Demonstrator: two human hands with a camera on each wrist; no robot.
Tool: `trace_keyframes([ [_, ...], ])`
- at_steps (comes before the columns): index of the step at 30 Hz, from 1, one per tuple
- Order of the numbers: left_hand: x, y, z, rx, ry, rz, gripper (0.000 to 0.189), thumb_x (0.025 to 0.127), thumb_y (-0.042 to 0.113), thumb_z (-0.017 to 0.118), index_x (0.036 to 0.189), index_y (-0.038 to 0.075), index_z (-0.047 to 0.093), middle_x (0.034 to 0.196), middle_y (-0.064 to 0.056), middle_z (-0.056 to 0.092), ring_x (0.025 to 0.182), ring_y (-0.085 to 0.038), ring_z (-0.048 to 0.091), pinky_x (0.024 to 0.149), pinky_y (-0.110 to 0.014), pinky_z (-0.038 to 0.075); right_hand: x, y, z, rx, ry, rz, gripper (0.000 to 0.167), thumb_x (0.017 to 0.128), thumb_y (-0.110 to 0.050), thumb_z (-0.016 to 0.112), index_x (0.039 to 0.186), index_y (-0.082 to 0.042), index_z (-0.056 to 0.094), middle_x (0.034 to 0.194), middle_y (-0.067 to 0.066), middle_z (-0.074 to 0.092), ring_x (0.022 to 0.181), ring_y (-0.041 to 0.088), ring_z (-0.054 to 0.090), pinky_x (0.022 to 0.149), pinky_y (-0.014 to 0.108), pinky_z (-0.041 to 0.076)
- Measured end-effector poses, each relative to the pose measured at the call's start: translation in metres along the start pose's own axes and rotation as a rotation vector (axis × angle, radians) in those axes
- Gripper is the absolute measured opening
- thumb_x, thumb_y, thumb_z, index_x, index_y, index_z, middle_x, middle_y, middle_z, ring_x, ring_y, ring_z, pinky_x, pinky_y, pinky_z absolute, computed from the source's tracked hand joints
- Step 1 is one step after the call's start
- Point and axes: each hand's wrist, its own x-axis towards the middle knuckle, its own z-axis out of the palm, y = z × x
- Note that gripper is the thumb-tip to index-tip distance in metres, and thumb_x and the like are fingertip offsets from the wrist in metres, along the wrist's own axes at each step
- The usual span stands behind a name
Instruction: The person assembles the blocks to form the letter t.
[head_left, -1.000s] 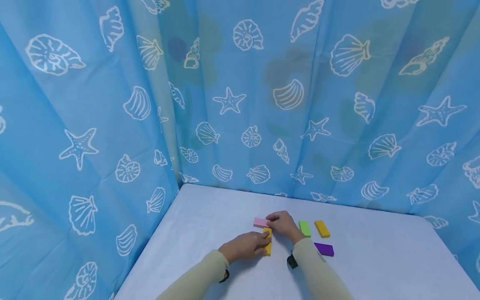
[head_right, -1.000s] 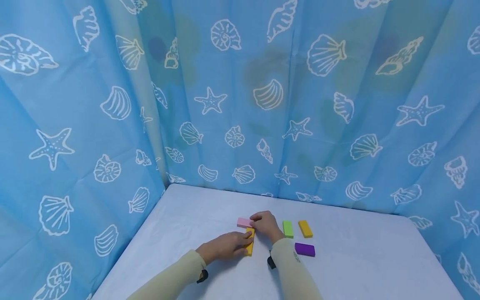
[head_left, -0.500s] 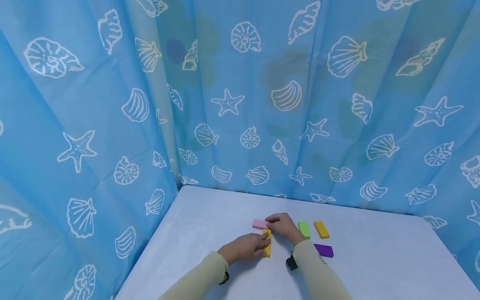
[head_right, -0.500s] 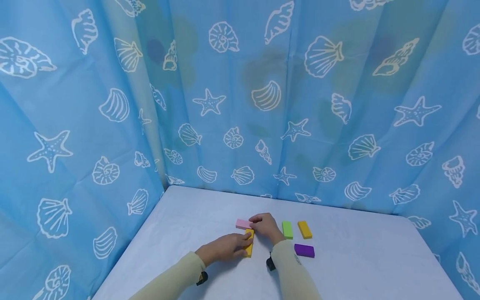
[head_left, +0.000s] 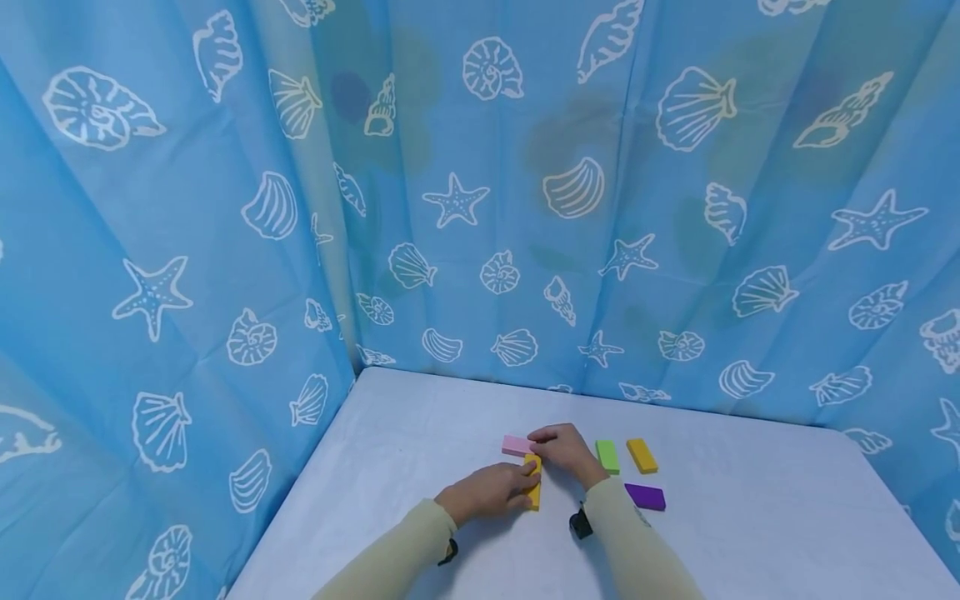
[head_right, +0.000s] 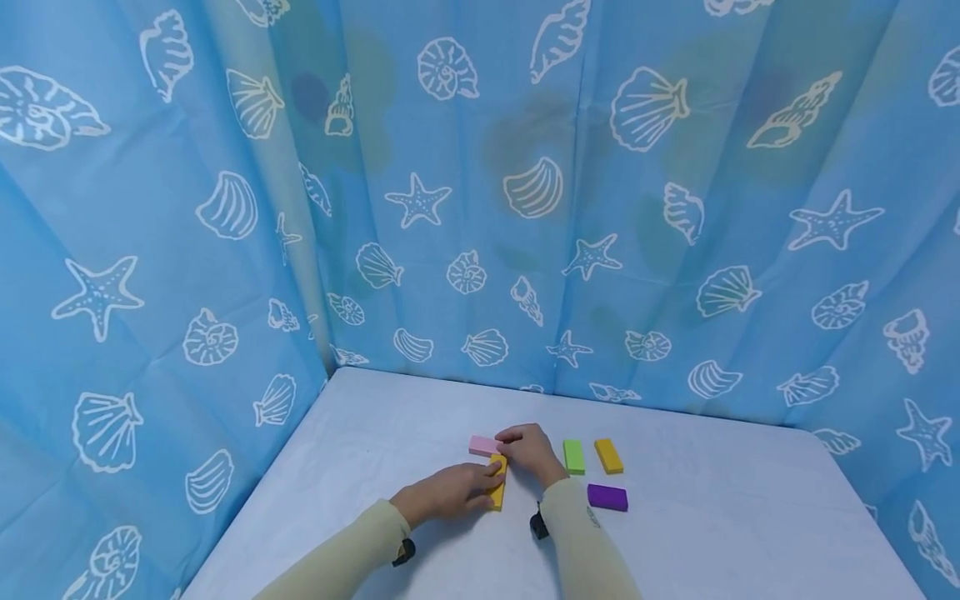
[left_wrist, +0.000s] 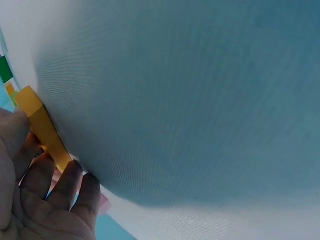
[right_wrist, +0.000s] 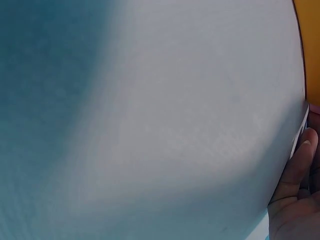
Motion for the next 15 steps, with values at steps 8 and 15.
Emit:
trace_keyframes([
  [8, 0.0005, -0.0003, 0.0001, -0.005, -0.003, -0.005, 0.052, 0.098, 0.038, 0.059, 0.146, 0.020, 0.050, 0.155, 0.004, 0.043, 0.139, -0.013, 0.047, 0.112, -0.028, 0.041, -0.0008, -0.0024, -0.0003, 0.010, -0.004, 0.015, 0.020, 0.092, -0.013, 0.068, 0.110, -0.015, 0.076, 0.115, 0.006, 0.071, 0.107, 0.027, 0.060, 0.104, 0.048, 0.049],
  [15, 0.0013, -0.0010, 0.0020, -0.009, -0.005, -0.008, 0.052, 0.098, 0.039, 0.060, 0.146, 0.021, 0.051, 0.155, 0.005, 0.043, 0.139, -0.013, 0.047, 0.112, -0.028, 0.041, -0.0025, -0.0012, -0.0011, 0.009, -0.009, -0.001, 0.021, 0.093, -0.013, 0.067, 0.111, -0.014, 0.076, 0.115, 0.007, 0.071, 0.108, 0.028, 0.059, 0.105, 0.049, 0.048],
])
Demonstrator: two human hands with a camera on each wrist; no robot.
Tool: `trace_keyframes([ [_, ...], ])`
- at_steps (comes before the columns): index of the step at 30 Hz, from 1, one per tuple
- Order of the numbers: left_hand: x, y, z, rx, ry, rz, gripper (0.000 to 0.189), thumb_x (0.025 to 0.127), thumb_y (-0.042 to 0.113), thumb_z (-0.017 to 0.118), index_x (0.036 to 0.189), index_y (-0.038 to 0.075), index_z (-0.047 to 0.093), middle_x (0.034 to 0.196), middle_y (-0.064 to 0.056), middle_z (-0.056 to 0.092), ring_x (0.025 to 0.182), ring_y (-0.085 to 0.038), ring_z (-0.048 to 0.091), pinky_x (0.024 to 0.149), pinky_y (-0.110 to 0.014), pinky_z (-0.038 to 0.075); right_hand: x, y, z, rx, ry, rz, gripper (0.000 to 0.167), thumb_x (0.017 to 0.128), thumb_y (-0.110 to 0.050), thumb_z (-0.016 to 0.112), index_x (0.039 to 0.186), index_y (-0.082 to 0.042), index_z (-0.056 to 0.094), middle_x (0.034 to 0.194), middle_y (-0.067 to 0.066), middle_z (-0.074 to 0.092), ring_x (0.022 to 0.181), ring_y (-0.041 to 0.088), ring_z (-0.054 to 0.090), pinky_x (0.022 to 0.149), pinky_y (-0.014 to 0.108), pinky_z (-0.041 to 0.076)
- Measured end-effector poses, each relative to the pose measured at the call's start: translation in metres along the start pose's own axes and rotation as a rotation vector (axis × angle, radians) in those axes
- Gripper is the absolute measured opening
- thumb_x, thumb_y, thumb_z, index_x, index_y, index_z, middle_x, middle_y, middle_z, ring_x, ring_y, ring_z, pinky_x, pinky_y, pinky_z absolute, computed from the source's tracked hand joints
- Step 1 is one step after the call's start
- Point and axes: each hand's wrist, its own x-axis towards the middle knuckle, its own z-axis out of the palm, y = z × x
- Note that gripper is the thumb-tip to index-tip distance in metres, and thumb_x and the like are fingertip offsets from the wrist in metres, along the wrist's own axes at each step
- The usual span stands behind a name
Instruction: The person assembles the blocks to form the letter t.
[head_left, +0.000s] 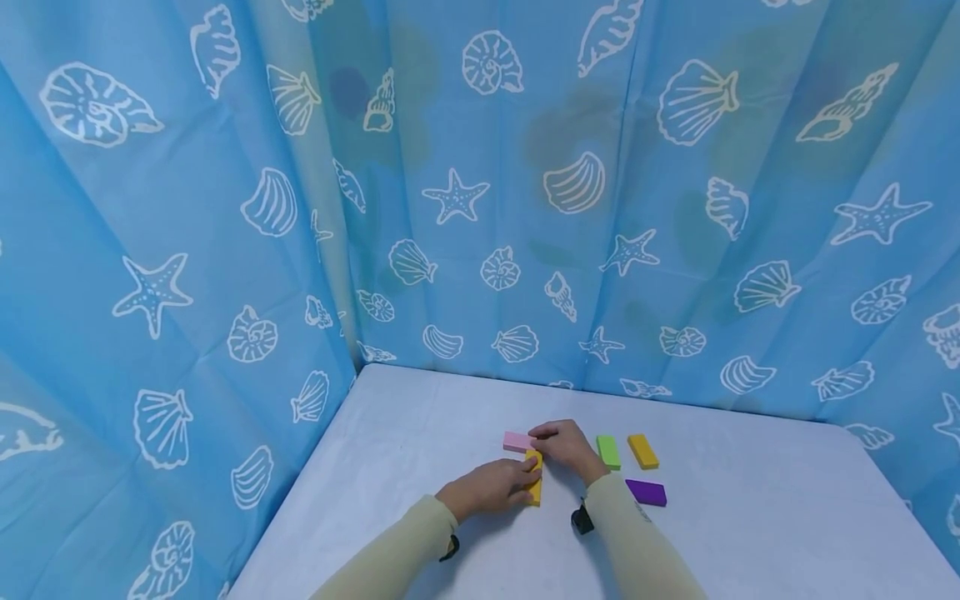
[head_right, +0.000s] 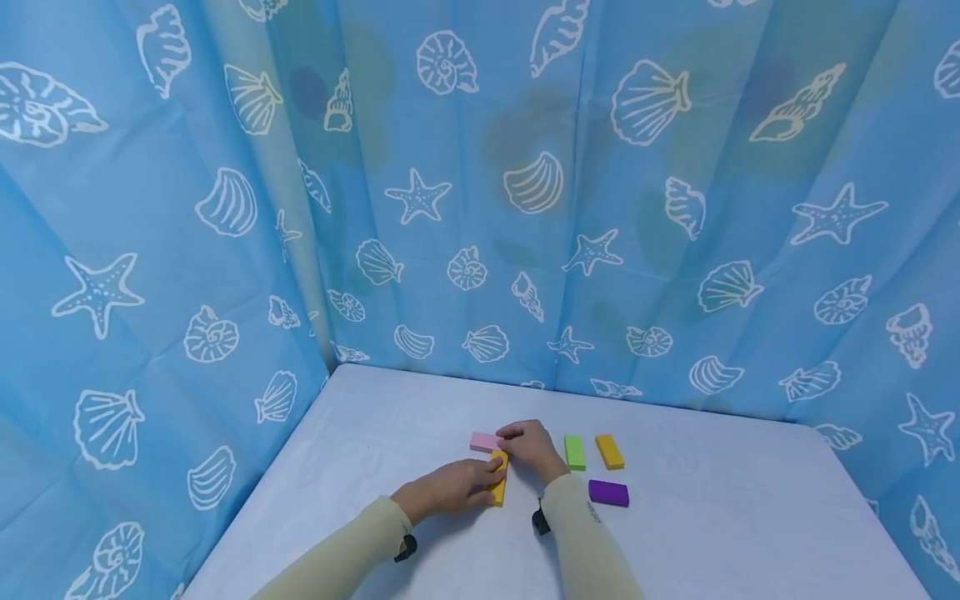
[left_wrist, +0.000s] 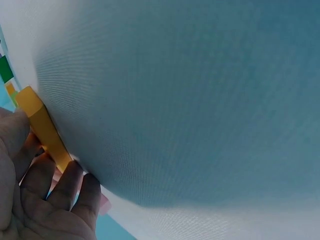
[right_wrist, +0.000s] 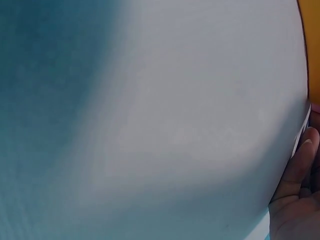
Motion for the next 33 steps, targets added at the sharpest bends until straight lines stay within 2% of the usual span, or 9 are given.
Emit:
trace_keyframes([
  [11, 0.0013, -0.0017, -0.0028, -0.005, 0.006, 0.004, 0.053, 0.098, 0.040, 0.058, 0.147, 0.022, 0.048, 0.156, 0.005, 0.042, 0.140, -0.013, 0.045, 0.113, -0.028, 0.040, 0.0003, -0.0046, -0.0021, 0.012, 0.000, -0.013, 0.019, 0.093, -0.014, 0.067, 0.111, -0.014, 0.076, 0.115, 0.006, 0.071, 0.106, 0.026, 0.060, 0.103, 0.046, 0.050],
  [22, -0.0005, 0.0007, 0.0062, -0.022, -0.007, 0.004, 0.052, 0.098, 0.039, 0.059, 0.146, 0.021, 0.049, 0.155, 0.005, 0.042, 0.139, -0.012, 0.046, 0.112, -0.027, 0.041, -0.0032, 0.0018, 0.0030, -0.006, -0.014, 0.010, 0.018, 0.093, -0.015, 0.068, 0.109, -0.014, 0.075, 0.112, 0.006, 0.070, 0.101, 0.025, 0.059, 0.102, 0.046, 0.051],
  [33, -0.0013, -0.0026, 0.0000, -0.021, 0.014, 0.053, 0.050, 0.100, 0.035, 0.058, 0.146, 0.016, 0.049, 0.156, 0.002, 0.042, 0.140, -0.013, 0.046, 0.113, -0.027, 0.039, 0.0035, 0.0003, 0.0028, 0.007, -0.021, -0.001, 0.019, 0.094, -0.014, 0.065, 0.111, -0.012, 0.075, 0.112, 0.006, 0.070, 0.105, 0.025, 0.058, 0.101, 0.046, 0.049],
])
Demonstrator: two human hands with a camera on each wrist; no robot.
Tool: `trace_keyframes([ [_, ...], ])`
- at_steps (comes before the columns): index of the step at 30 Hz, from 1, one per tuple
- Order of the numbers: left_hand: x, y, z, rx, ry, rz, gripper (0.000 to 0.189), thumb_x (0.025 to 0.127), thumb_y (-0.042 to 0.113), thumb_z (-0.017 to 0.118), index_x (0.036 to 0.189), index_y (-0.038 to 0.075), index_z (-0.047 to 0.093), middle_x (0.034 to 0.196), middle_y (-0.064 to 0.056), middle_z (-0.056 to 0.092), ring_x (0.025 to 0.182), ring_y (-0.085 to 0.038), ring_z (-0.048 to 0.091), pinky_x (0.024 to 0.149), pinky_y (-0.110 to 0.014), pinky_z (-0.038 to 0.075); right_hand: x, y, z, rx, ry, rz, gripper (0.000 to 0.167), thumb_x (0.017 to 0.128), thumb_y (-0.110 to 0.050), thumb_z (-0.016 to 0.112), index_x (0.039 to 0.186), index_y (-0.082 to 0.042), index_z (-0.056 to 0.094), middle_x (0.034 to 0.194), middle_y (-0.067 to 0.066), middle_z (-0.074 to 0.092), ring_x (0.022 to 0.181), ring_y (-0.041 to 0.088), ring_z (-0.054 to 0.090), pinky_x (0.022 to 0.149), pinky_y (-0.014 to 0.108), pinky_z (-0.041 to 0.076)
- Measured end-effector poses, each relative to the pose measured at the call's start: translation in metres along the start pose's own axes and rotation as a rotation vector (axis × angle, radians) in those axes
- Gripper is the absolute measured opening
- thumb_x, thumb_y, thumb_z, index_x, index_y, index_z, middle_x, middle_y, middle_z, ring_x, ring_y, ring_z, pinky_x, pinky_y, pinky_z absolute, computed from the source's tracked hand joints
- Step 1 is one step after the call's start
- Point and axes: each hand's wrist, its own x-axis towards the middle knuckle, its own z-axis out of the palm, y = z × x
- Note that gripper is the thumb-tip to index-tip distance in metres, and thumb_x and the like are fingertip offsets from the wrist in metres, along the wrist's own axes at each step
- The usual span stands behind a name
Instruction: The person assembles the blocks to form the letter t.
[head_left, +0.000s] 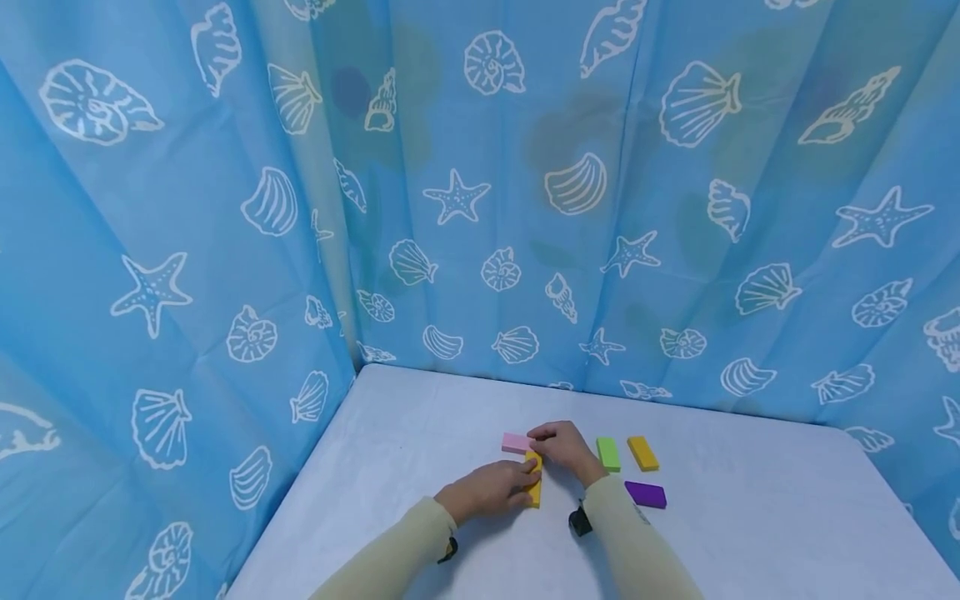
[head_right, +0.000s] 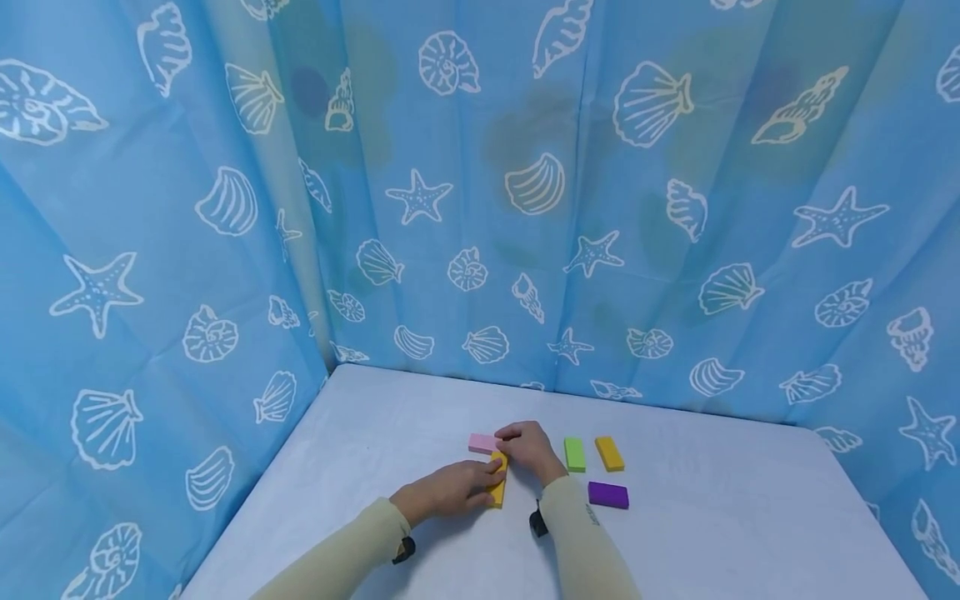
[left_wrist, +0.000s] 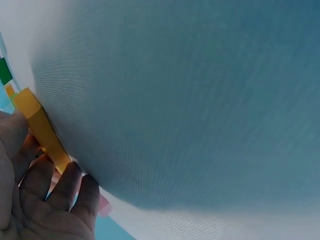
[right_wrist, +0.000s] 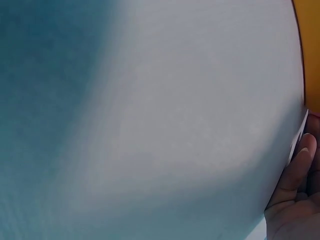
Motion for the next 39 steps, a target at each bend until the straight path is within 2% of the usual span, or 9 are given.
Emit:
trace_keyframes([
  [10, 0.0032, -0.0016, 0.0014, 0.021, -0.007, -0.015, 0.051, 0.099, 0.036, 0.058, 0.146, 0.018, 0.049, 0.156, 0.002, 0.041, 0.140, -0.013, 0.046, 0.114, -0.028, 0.039, 0.0029, 0.0016, -0.0032, 0.009, -0.012, -0.005, 0.020, 0.094, -0.014, 0.066, 0.111, -0.012, 0.075, 0.111, 0.007, 0.070, 0.101, 0.024, 0.058, 0.097, 0.044, 0.052],
  [16, 0.0026, -0.0012, -0.0013, 0.016, -0.005, -0.018, 0.050, 0.099, 0.036, 0.058, 0.145, 0.018, 0.050, 0.155, 0.002, 0.042, 0.139, -0.013, 0.047, 0.113, -0.028, 0.040, 0.0021, -0.0008, -0.0022, 0.038, -0.004, 0.016, 0.020, 0.095, -0.014, 0.065, 0.111, -0.012, 0.075, 0.113, 0.007, 0.070, 0.102, 0.025, 0.058, 0.099, 0.045, 0.051],
  [29, 0.0016, 0.0009, 0.0008, -0.002, -0.005, -0.027, 0.050, 0.099, 0.036, 0.058, 0.145, 0.018, 0.051, 0.155, 0.002, 0.043, 0.139, -0.013, 0.046, 0.113, -0.028, 0.040, -0.0022, -0.0027, -0.0009, 0.019, 0.015, 0.017, 0.016, 0.093, -0.014, 0.068, 0.107, -0.010, 0.074, 0.107, 0.008, 0.069, 0.101, 0.027, 0.057, 0.100, 0.046, 0.050],
  [39, 0.0034, 0.0006, 0.0022, 0.020, -0.006, -0.042, 0.052, 0.099, 0.038, 0.058, 0.146, 0.020, 0.049, 0.156, 0.005, 0.042, 0.140, -0.012, 0.046, 0.113, -0.028, 0.040, -0.0017, 0.0006, -0.0035, 0.054, -0.002, 0.013, 0.018, 0.094, -0.017, 0.066, 0.109, -0.012, 0.074, 0.113, 0.008, 0.069, 0.107, 0.027, 0.057, 0.103, 0.050, 0.048],
])
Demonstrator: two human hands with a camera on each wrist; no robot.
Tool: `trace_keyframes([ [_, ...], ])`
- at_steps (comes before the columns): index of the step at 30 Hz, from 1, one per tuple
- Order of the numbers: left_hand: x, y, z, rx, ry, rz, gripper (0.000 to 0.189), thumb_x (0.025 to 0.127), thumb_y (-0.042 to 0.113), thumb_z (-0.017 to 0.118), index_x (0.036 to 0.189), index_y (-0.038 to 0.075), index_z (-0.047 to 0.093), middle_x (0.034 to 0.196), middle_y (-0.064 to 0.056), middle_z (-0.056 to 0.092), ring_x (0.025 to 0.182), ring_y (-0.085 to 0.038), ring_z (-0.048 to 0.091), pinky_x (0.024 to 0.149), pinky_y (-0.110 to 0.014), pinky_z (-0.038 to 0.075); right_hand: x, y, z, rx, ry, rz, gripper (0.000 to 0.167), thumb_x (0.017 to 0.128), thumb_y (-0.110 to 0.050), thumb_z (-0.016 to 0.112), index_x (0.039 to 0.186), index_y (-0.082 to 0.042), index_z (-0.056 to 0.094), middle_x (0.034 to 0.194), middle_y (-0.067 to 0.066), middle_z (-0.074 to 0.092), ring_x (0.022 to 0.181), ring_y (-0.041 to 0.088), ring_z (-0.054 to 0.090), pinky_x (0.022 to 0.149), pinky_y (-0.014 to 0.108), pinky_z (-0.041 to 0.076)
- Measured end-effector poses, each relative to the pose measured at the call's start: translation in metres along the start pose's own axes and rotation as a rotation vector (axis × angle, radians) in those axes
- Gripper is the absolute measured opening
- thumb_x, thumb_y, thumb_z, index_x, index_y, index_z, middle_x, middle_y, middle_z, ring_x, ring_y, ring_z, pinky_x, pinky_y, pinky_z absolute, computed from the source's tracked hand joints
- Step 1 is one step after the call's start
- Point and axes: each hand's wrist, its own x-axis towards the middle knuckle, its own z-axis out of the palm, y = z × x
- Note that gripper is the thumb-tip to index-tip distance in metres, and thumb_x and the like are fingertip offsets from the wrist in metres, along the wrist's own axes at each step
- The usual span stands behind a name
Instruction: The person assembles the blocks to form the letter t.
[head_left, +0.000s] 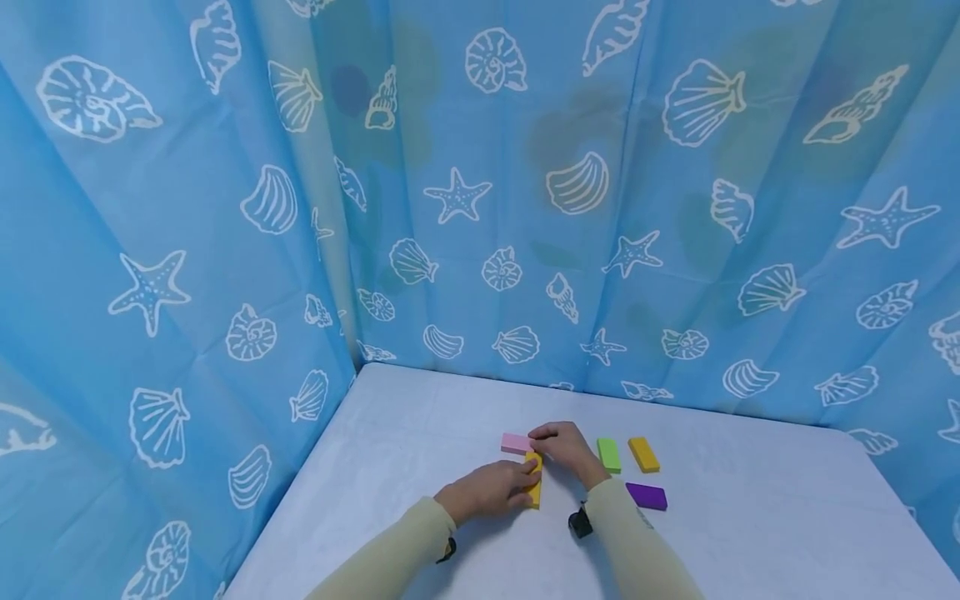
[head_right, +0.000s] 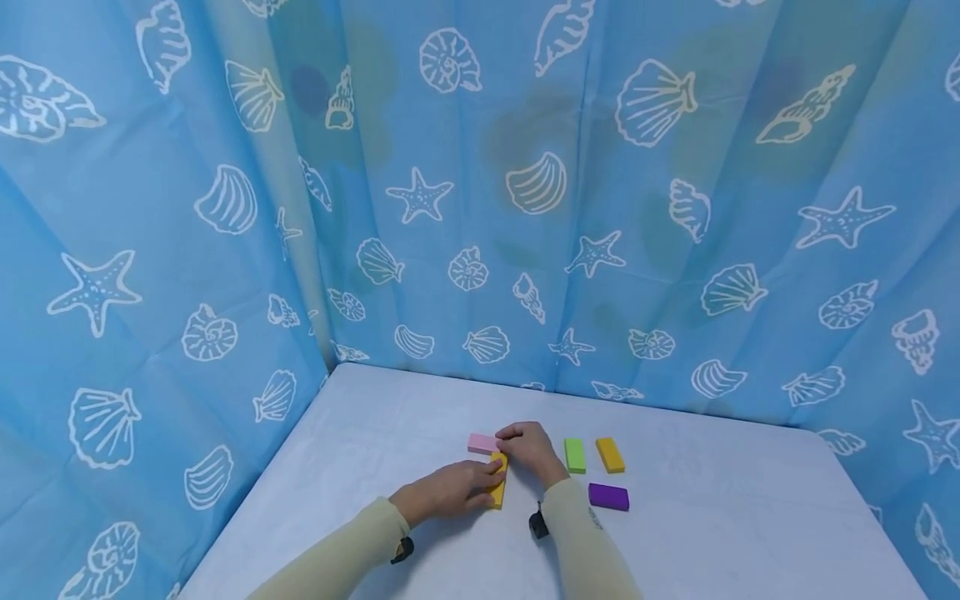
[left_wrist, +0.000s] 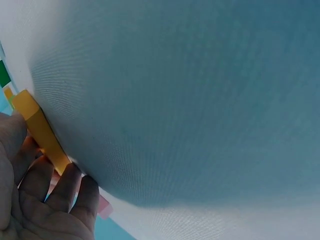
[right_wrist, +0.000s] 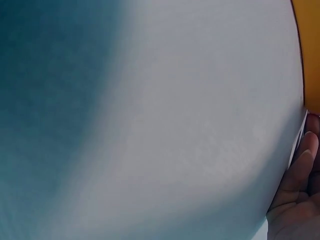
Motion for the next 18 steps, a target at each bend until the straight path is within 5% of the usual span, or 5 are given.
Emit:
trace_keyframes([
  [18, -0.0030, 0.0005, -0.0003, -0.017, -0.016, -0.019, 0.052, 0.099, 0.039, 0.058, 0.147, 0.022, 0.049, 0.155, 0.005, 0.042, 0.139, -0.013, 0.046, 0.113, -0.028, 0.040, -0.0001, -0.0044, -0.0061, -0.008, -0.022, 0.025, 0.036, 0.089, -0.025, 0.074, 0.122, -0.014, 0.070, 0.120, 0.010, 0.067, 0.102, 0.025, 0.058, 0.092, 0.042, 0.053],
])
